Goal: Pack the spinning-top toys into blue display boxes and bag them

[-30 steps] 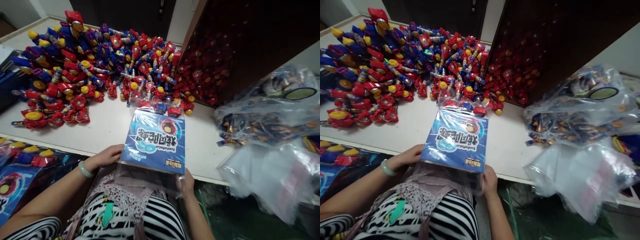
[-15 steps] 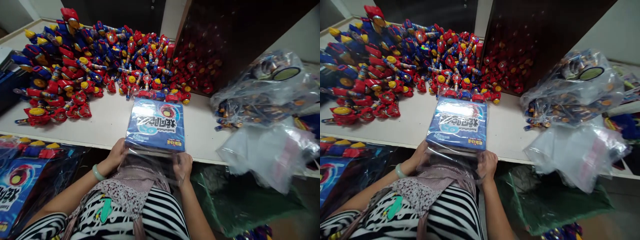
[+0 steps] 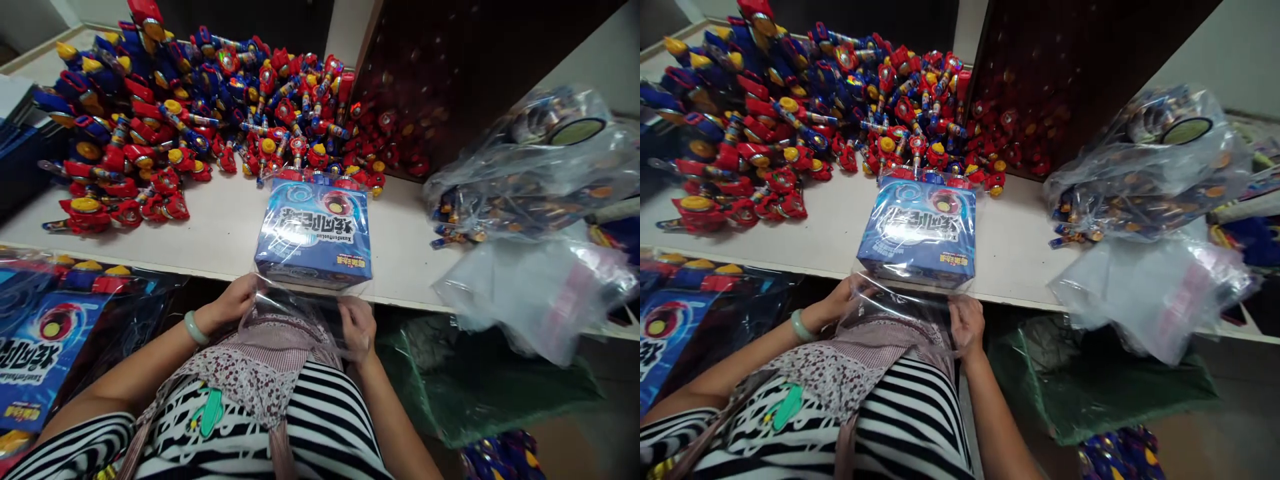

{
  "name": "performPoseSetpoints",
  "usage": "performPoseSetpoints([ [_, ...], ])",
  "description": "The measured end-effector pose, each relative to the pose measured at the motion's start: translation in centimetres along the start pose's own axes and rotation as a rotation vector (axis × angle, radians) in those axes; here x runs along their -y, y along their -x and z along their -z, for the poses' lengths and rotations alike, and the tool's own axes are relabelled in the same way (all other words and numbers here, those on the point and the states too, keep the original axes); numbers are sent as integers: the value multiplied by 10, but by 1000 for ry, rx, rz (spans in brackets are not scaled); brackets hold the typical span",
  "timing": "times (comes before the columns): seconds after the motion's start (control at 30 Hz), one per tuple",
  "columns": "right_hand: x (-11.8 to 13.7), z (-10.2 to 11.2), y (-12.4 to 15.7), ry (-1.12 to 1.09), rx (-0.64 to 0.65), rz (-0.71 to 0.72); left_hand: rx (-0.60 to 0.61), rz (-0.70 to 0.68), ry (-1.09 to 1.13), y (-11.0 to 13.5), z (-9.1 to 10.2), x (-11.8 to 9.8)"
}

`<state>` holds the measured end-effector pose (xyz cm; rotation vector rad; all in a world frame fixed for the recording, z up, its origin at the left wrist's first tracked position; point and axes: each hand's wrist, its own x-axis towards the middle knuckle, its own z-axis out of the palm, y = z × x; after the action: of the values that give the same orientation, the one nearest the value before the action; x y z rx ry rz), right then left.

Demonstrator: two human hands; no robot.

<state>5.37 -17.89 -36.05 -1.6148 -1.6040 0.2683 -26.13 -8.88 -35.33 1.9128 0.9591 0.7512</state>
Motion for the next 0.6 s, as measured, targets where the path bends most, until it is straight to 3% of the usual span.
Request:
performPoseSetpoints([
  [0.1,10,15,-14,-91,-84,-152,-264,91,43,-3,5,-20],
  [0.2,13,38,-15,-132,-177,-344,-482,111,-20,3,28,-36],
  [0.27,10,51,-7,-147,-161,-440,-468,111,-137,13,45,-40],
  [0.37,6,57,15,-125,-90,-487,-338,184,-269,33,56,-34],
  [0.47,6,51,34,-108,-75,-503,-360,290,-252,53,46,-27],
  [0.6,13,43,44,-112,-106,-522,-453,286,21,67,26,-27],
])
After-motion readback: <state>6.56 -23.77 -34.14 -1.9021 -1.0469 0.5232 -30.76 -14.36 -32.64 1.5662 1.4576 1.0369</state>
